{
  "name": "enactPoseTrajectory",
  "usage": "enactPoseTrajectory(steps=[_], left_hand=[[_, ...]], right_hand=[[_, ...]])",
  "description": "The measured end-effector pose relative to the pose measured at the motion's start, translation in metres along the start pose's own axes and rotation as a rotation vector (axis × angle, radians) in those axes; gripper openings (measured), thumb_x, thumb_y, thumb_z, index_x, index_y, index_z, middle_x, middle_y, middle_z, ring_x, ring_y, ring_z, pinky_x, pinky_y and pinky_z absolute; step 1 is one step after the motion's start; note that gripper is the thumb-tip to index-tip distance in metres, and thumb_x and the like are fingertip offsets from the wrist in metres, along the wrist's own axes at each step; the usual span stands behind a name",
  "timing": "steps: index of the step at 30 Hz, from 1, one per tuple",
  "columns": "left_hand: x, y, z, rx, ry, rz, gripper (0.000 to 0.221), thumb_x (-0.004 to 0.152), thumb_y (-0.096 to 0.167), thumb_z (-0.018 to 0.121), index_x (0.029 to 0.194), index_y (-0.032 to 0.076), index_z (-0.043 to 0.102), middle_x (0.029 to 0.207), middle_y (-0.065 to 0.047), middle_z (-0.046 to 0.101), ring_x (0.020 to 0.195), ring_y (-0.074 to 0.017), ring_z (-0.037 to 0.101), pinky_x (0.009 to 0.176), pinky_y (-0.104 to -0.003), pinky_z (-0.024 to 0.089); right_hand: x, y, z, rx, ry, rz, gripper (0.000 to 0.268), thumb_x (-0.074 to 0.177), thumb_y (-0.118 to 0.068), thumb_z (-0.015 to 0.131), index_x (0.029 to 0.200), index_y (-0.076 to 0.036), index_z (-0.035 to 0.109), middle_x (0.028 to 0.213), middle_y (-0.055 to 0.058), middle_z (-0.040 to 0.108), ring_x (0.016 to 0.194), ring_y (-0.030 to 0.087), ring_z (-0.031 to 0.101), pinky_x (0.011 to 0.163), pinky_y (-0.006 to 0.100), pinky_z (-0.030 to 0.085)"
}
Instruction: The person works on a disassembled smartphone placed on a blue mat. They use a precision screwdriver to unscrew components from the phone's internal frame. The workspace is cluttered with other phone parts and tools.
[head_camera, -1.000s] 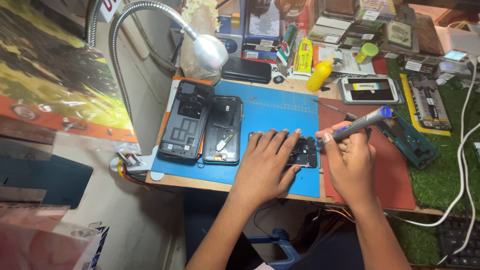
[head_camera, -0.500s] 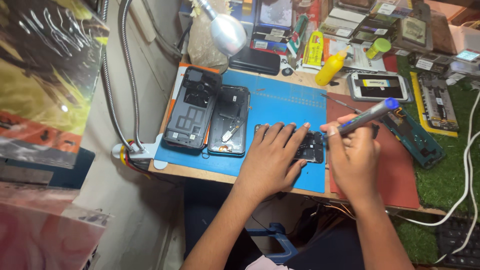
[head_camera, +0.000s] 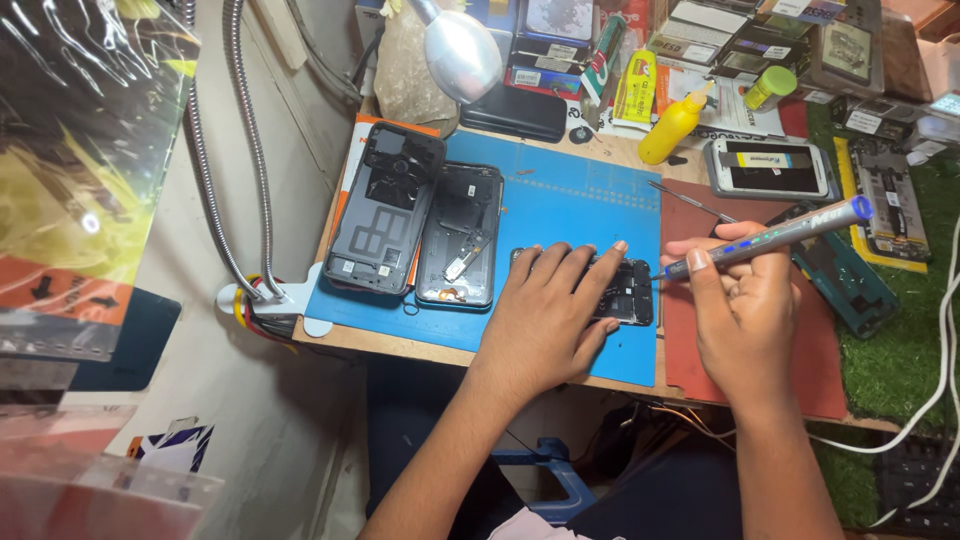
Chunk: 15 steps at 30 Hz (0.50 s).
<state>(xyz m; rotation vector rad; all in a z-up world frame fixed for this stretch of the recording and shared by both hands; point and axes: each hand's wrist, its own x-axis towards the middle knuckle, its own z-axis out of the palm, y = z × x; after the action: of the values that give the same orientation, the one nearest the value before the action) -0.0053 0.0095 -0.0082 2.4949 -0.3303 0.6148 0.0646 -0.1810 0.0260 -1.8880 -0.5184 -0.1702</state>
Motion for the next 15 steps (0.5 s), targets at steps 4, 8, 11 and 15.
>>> enactPoseTrajectory(steps=[4, 8, 11, 15], left_hand=[[0.0002, 0.0001, 0.0005, -0.013, -0.010, -0.006, 0.077, 0.089, 0.036, 0.072, 0.154, 0.007, 0.042, 0.134, -0.020, 0.061, 0.127, -0.0378, 0.054, 0.112, -0.056, 0.037], [0.0003, 0.0001, 0.0007, -0.007, -0.009, -0.001, 0.077, 0.089, 0.036, 0.071, 0.154, 0.006, 0.042, 0.134, -0.020, 0.061, 0.127, -0.0381, 0.054, 0.112, -0.056, 0.037], [0.0008, 0.0001, 0.0006, -0.007, -0.011, -0.002, 0.077, 0.089, 0.036, 0.071, 0.154, 0.007, 0.042, 0.134, -0.020, 0.061, 0.127, -0.0381, 0.054, 0.112, -0.056, 0.037], [0.0001, -0.0002, 0.0001, -0.004, -0.013, -0.004, 0.078, 0.089, 0.036, 0.071, 0.154, 0.007, 0.041, 0.134, -0.020, 0.061, 0.127, -0.0379, 0.054, 0.112, -0.056, 0.037]], right_hand=[[-0.0009, 0.0025, -0.0003, 0.010, -0.021, -0.013, 0.029, 0.109, 0.001, 0.053, 0.134, 0.007, 0.040, 0.118, 0.020, 0.070, 0.107, 0.018, 0.071, 0.095, 0.032, 0.062], [-0.0024, 0.0041, 0.0011, -0.021, -0.023, -0.012, 0.028, 0.109, 0.002, 0.053, 0.133, 0.007, 0.040, 0.118, 0.020, 0.070, 0.107, 0.019, 0.071, 0.094, 0.033, 0.062], [-0.0019, 0.0051, 0.0022, -0.012, -0.026, -0.016, 0.028, 0.109, 0.002, 0.053, 0.133, 0.008, 0.040, 0.118, 0.020, 0.070, 0.107, 0.018, 0.070, 0.094, 0.033, 0.063], [-0.0020, 0.0053, 0.0028, -0.006, -0.029, -0.006, 0.028, 0.108, 0.002, 0.053, 0.133, 0.007, 0.039, 0.117, 0.020, 0.070, 0.107, 0.018, 0.070, 0.093, 0.033, 0.063]])
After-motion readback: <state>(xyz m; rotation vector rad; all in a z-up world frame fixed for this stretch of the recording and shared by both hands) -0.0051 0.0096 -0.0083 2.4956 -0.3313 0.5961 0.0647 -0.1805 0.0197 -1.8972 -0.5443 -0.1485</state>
